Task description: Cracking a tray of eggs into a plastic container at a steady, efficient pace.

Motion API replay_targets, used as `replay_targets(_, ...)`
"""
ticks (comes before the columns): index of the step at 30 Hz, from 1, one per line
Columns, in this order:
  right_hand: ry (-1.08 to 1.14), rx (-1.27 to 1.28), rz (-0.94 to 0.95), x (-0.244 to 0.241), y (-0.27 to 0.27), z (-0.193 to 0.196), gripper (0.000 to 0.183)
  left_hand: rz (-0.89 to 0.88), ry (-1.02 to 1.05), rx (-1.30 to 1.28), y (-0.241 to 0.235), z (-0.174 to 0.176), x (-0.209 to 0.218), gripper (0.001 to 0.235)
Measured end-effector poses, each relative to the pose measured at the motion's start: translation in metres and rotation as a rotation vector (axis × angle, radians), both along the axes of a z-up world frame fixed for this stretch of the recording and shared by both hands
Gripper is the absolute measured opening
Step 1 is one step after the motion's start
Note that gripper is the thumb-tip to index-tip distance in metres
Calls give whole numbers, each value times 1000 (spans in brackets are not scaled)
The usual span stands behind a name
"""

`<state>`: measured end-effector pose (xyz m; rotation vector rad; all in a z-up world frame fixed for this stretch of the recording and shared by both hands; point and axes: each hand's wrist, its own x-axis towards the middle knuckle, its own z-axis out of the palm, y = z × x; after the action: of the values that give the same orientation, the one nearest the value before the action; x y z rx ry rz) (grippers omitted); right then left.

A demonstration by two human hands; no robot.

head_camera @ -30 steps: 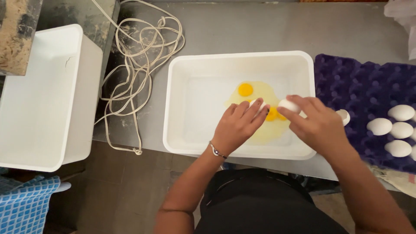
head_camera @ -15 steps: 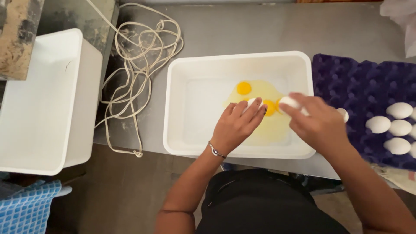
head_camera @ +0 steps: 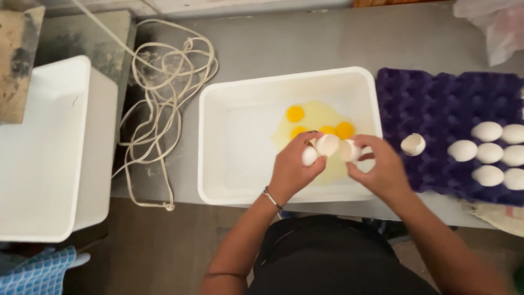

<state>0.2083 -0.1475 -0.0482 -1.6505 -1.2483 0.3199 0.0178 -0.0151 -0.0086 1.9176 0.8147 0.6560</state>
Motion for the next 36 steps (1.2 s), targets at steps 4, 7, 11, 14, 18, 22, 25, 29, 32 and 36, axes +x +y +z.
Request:
replay_targets(4, 279, -58, -87, -18, -4, 21, 68, -73, -25, -258, -14, 14, 18, 53)
replay_targets(7, 226, -36, -108, -12, -14, 22, 60, -262, 126, -47, -19, 17, 27, 51)
replay_targets(11, -75, 79, -244, 21, -48, 17, 46, -312, 70, -141, -21, 12, 30, 71)
replay_targets(14, -274, -40, -426, 46, -80, 3, 44, -224, -89, -439, -13, 9, 26, 76)
replay_targets(18, -483, -336, -403, 59, -102, -43, 61, -133, -155, -731, -7, -1, 17, 86)
replay_targets(22, -454, -290, -447, 101, -122, -28, 58, -131, -173, -718, -4, -3, 17, 80)
replay_targets(25, -966, -531, -533, 141, -132, -35, 57, -75, -38, -727, -5, -3, 17, 65)
replay_targets(29, -1051, -643, -421, 173, -131, -48, 60, -42, -167, -727, -2, -12, 13, 59)
replay_targets(32, -740, -706, -428, 174, -119, -28, 49, 37, -227, -754, 0, -14, 7, 58)
replay_targets(36, -181, -147, -502, 127, -99, 12, 54, 128, -240, -686, 2, -17, 5, 56)
